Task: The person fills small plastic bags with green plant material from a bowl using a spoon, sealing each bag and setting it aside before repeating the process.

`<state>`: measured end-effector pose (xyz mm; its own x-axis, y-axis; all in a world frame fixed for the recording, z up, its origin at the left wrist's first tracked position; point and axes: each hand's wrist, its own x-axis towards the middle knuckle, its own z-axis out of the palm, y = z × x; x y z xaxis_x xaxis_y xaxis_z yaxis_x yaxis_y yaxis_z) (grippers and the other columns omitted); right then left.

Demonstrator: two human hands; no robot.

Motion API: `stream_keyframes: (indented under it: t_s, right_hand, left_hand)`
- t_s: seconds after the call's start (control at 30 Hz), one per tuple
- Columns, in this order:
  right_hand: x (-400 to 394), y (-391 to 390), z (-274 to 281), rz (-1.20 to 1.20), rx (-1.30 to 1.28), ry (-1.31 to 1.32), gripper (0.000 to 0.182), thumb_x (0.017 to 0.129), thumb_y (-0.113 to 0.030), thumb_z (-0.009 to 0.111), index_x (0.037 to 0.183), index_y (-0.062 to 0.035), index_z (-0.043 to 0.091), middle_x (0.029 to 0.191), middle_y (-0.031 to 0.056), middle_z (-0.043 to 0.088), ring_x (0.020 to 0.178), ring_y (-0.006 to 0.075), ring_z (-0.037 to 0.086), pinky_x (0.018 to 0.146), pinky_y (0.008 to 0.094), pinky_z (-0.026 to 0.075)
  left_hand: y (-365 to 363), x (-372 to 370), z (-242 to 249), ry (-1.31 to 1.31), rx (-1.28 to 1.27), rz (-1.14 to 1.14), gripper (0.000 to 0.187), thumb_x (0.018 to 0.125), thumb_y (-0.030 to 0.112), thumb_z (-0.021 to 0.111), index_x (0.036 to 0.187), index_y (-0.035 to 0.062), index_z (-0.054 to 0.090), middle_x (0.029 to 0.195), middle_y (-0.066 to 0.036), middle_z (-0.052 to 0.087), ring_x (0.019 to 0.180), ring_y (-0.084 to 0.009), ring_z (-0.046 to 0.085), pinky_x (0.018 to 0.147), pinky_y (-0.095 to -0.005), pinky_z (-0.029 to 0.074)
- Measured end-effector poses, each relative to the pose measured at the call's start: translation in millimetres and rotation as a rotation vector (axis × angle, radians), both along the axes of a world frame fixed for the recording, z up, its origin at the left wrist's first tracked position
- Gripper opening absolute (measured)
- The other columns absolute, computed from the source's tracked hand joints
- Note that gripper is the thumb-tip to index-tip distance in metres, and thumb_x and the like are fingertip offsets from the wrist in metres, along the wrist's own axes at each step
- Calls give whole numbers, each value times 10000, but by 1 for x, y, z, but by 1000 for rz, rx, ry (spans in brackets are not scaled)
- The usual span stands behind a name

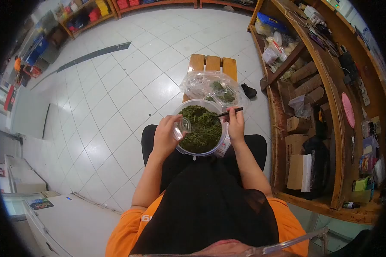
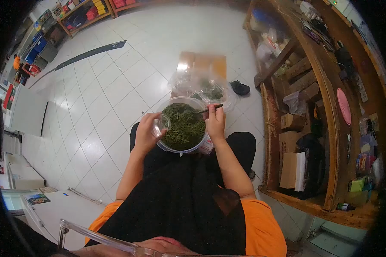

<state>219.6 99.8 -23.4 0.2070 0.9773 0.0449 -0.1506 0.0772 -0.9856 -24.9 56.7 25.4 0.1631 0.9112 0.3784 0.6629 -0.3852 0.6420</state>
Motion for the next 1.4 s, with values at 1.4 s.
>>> stream_keyframes:
  t_s: [1.4]
  right_hand:
    - [-58,-22,49,427,548,-713,103,797,-86,686,830,-15,619,822,124,591,831,312,538,736,403,440]
  left_hand:
    - [-5,4,13,9,242,-110,110,740,6,697,816,55,635,771,-64,641,725,-279,569,645,-383,469]
